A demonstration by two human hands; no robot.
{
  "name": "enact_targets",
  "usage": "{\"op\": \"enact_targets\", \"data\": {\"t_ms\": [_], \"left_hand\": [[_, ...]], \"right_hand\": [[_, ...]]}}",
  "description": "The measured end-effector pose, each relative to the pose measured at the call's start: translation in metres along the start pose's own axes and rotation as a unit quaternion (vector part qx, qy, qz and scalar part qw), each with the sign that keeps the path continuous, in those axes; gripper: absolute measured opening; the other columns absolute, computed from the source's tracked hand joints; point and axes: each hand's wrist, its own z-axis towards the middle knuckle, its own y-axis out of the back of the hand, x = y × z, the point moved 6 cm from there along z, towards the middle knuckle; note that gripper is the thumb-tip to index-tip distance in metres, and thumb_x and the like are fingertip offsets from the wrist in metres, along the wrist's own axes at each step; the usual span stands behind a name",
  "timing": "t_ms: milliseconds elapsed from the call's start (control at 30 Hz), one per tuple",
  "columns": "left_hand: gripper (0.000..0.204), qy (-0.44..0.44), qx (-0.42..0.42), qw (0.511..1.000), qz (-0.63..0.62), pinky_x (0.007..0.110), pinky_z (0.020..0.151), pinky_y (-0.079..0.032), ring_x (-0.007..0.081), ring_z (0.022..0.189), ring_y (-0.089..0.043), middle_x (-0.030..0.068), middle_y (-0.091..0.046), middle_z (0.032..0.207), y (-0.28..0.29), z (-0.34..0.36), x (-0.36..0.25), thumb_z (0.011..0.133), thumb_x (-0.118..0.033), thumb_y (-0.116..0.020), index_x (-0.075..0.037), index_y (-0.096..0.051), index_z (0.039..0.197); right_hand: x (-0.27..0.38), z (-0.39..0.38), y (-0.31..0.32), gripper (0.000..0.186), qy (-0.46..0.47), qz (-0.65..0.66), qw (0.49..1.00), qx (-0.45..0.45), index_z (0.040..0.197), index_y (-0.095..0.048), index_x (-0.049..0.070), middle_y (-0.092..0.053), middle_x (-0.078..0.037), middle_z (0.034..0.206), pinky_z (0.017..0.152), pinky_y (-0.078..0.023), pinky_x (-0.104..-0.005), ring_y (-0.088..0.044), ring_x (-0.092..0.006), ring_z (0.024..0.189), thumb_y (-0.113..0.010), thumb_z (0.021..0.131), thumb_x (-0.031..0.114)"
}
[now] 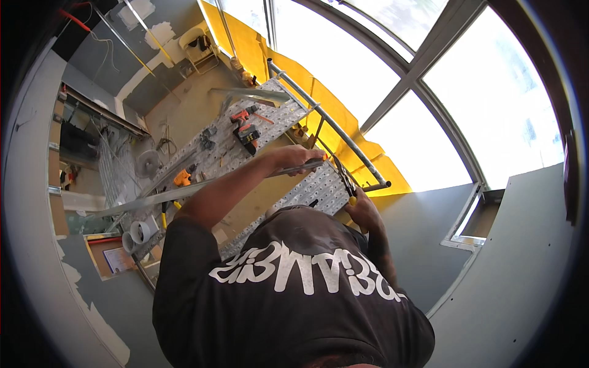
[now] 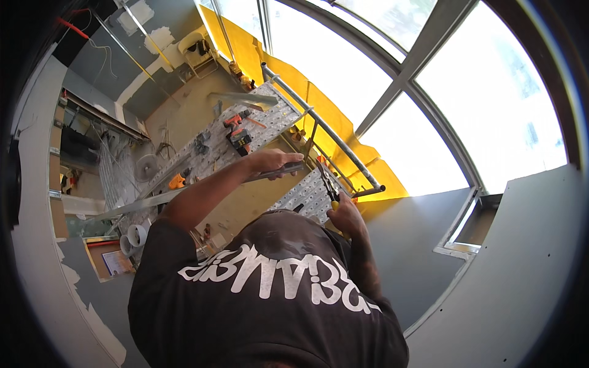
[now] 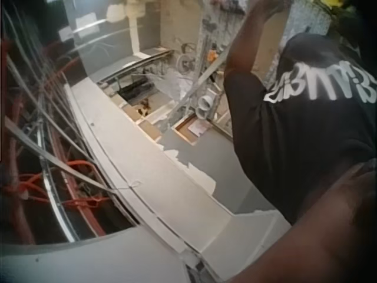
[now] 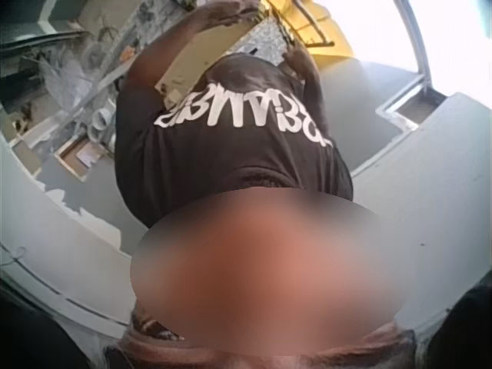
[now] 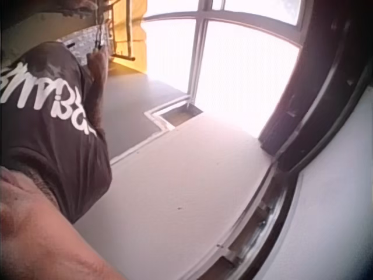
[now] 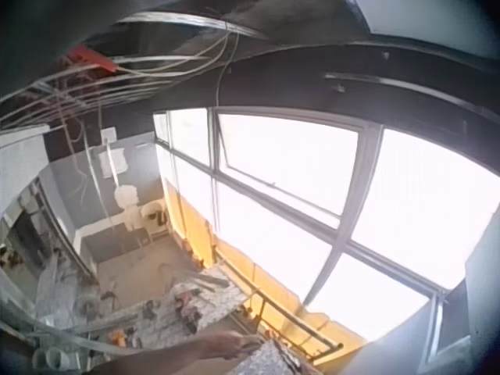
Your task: The person measures a metal track on a ceiling with a tape measure, uses snips to cut a metal stud while standing on scaffolding, and marks a metal piece with a pencil and a square.
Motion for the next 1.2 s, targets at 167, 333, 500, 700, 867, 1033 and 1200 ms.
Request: {"op": "enact_targets", "data": {"t_ms": [167, 333, 500, 700, 867, 1033, 1200], "left_hand": [[0.068, 0.000, -0.004, 1.000, 0.017, 0.029, 0.050, -0.045, 0.0121, 0.052, -0.053, 0.0015, -0.055, 0.063, -0.007, 0.013, 0.008, 0.091, -0.071, -0.052, -0.007, -0.073, 0.090], [0.068, 0.001, -0.005, 1.000, 0.022, 0.029, 0.050, -0.045, 0.0120, 0.052, -0.053, 0.0014, -0.055, 0.063, -0.011, 0.020, 0.018, 0.090, -0.073, -0.051, -0.009, -0.072, 0.088], [0.058, -0.007, -0.007, 1.000, -0.012, 0.026, 0.050, -0.044, 0.0108, 0.053, -0.053, 0.0014, -0.055, 0.065, -0.017, 0.031, 0.030, 0.089, -0.066, -0.064, -0.008, -0.070, 0.088], [0.030, -0.093, 0.011, 0.994, 0.062, 0.025, 0.047, -0.042, 0.0083, 0.053, -0.053, 0.0018, -0.059, 0.066, -0.018, 0.005, 0.008, 0.079, -0.028, -0.085, -0.006, -0.066, 0.086], [0.018, -0.118, 0.024, 0.992, 0.021, 0.024, 0.045, -0.044, 0.0076, 0.050, -0.053, 0.0009, -0.059, 0.064, -0.021, -0.012, 0.000, 0.078, -0.013, -0.078, -0.005, -0.066, 0.089], [0.019, -0.127, 0.042, 0.991, 0.015, 0.023, 0.045, -0.045, 0.0066, 0.053, -0.055, 0.0001, -0.060, 0.068, -0.022, -0.023, -0.007, 0.079, -0.012, -0.076, -0.007, -0.067, 0.095], [0.025, -0.152, 0.041, 0.988, 0.005, 0.023, 0.046, -0.046, 0.0059, 0.056, -0.056, -0.0014, -0.061, 0.071, -0.025, -0.036, -0.017, 0.080, -0.014, -0.077, -0.008, -0.067, 0.102]], "right_hand": [[0.003, -0.007, 0.002, 0.056, -0.035, -0.001, 0.999, 0.002, 0.126, -0.049, -0.008, -0.058, -0.034, 0.123, 0.107, -0.042, -0.0451, -0.054, -0.0457, 0.122, -0.066, 0.079, 0.017], [0.007, -0.011, 0.008, 0.061, -0.047, 0.012, 0.998, -0.025, 0.131, -0.047, -0.008, -0.060, -0.032, 0.122, 0.105, -0.044, -0.0463, -0.057, -0.0457, 0.119, -0.066, 0.079, 0.018], [-0.002, -0.007, 0.005, 0.058, -0.049, 0.070, 0.995, -0.053, 0.130, -0.050, -0.006, -0.064, -0.027, 0.114, 0.099, -0.048, -0.0442, -0.061, -0.0402, 0.112, -0.070, 0.082, 0.019], [0.021, -0.004, -0.003, 0.045, -0.064, 0.365, 0.926, -0.068, 0.126, -0.055, -0.001, -0.065, -0.011, 0.090, 0.070, -0.055, -0.0342, -0.066, -0.0213, 0.077, -0.070, 0.088, 0.016], [0.043, 0.014, -0.016, 0.038, -0.031, 0.535, 0.839, -0.096, 0.121, -0.053, -0.002, -0.062, -0.008, 0.079, 0.063, -0.055, -0.0322, -0.064, -0.0185, 0.066, -0.070, 0.091, 0.013], [0.075, 0.026, -0.034, 0.039, -0.003, 0.595, 0.802, -0.046, 0.122, -0.052, 0.002, -0.069, -0.013, 0.089, 0.063, -0.056, -0.0335, -0.069, -0.0220, 0.072, -0.072, 0.092, 0.015], [0.077, 0.029, -0.036, 0.040, 0.020, 0.604, 0.794, -0.065, 0.124, -0.051, 0.001, -0.069, -0.012, 0.090, 0.064, -0.056, -0.0335, -0.069, -0.0223, 0.073, -0.071, 0.093, 0.014]]}}
